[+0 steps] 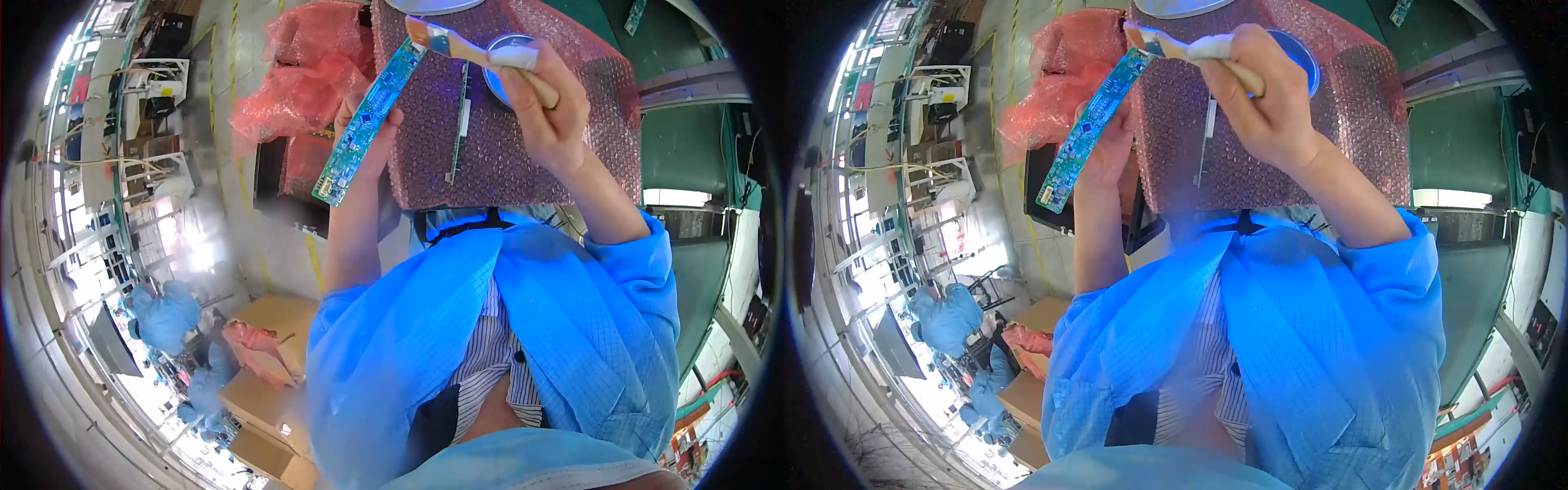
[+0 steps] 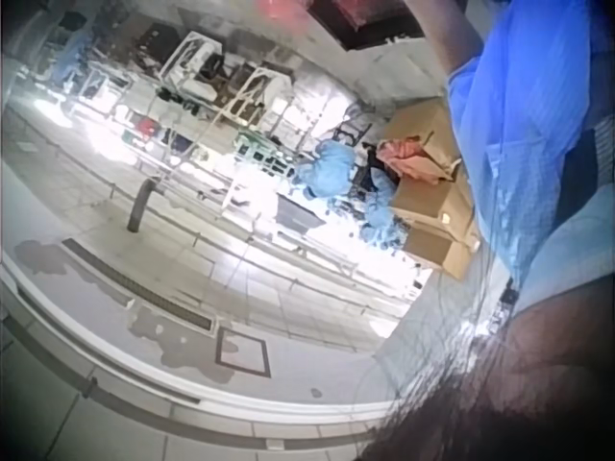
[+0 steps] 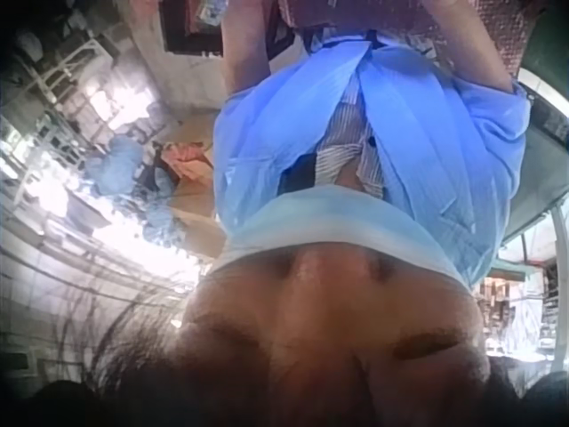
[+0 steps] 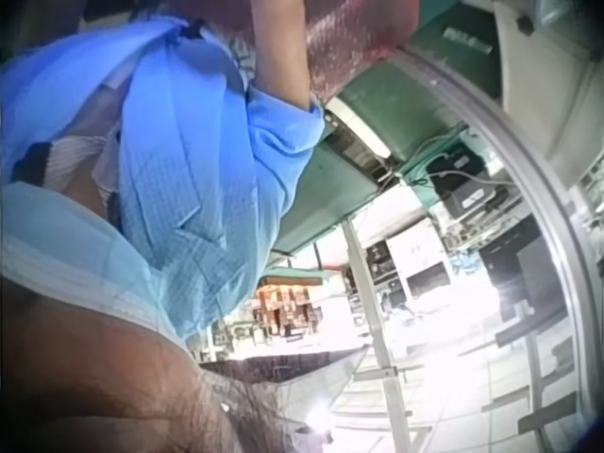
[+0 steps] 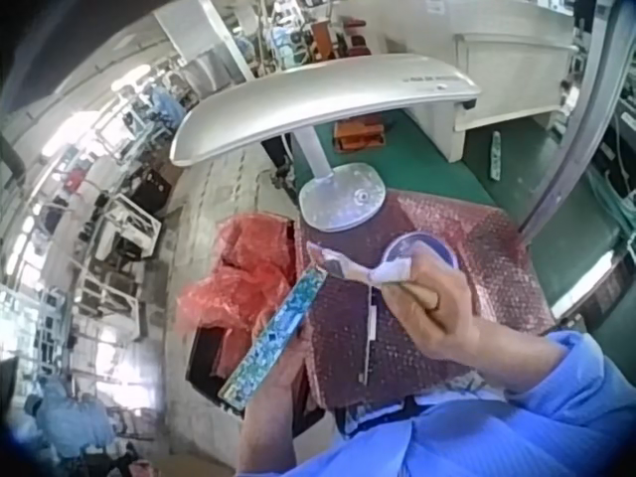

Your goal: Applying a liquid solution to printed circuit boards using a hand-held brush.

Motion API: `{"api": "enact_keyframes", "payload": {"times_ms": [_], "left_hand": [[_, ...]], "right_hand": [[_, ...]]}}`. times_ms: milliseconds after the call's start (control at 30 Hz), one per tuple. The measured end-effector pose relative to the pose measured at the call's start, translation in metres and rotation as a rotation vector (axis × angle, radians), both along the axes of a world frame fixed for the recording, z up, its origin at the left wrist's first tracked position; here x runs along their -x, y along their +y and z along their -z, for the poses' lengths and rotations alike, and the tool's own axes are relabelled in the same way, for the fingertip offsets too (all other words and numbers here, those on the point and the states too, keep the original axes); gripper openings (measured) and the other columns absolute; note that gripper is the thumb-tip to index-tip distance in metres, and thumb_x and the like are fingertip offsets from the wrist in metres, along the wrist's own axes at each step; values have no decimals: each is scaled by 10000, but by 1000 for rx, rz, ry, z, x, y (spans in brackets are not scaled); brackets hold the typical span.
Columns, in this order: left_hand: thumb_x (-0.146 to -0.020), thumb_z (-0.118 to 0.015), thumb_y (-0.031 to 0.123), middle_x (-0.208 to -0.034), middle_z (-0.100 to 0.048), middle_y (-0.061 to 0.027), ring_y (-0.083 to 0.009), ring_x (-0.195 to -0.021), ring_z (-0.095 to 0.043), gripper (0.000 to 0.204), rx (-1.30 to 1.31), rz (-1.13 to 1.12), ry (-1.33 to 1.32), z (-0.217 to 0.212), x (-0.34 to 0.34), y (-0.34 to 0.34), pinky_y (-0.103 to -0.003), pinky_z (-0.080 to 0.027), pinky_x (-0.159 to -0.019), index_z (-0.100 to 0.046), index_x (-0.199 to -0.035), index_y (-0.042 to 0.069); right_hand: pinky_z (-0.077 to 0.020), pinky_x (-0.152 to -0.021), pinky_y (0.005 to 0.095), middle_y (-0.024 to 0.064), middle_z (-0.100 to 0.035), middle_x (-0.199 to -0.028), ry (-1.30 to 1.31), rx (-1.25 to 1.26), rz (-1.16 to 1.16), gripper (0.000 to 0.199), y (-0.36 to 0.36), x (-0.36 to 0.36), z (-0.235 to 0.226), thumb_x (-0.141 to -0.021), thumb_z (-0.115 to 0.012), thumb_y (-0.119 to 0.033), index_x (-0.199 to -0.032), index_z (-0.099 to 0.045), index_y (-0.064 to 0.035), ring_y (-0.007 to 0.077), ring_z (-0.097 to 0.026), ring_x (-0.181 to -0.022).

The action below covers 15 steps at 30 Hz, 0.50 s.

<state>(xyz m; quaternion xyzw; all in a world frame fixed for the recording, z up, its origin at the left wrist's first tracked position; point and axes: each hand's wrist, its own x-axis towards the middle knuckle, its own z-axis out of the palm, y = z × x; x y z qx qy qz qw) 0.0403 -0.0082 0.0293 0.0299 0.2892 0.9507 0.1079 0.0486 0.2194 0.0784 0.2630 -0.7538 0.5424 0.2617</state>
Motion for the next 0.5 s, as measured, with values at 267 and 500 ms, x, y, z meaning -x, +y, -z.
{"api": "enact_keyframes", "payload": {"times_ms": [267, 500], "left_hand": [[-753, -546, 59, -910, -571, -116, -214, -831, -557, 173, 2, -23, -35, 0, -2, -1, -329, -463, -689, -466, -602, 86], [-742, -508, -21, -907, -548, -127, -189, -761, -516, 272, 18, 11, 62, -3, -3, -3, -299, -423, -727, -354, -549, 92]], "right_hand": [[-360, -551, 286, 102, -471, -719, 218, -164, -89, 139, -7, 4, 6, -755, -542, 18, -891, -546, 46, 218, -456, -632], [-344, -550, 293, 103, -440, -715, 127, -272, -219, 143, 5, 10, 0, -753, -535, 20, -895, -544, 30, 220, -431, -629]]}}
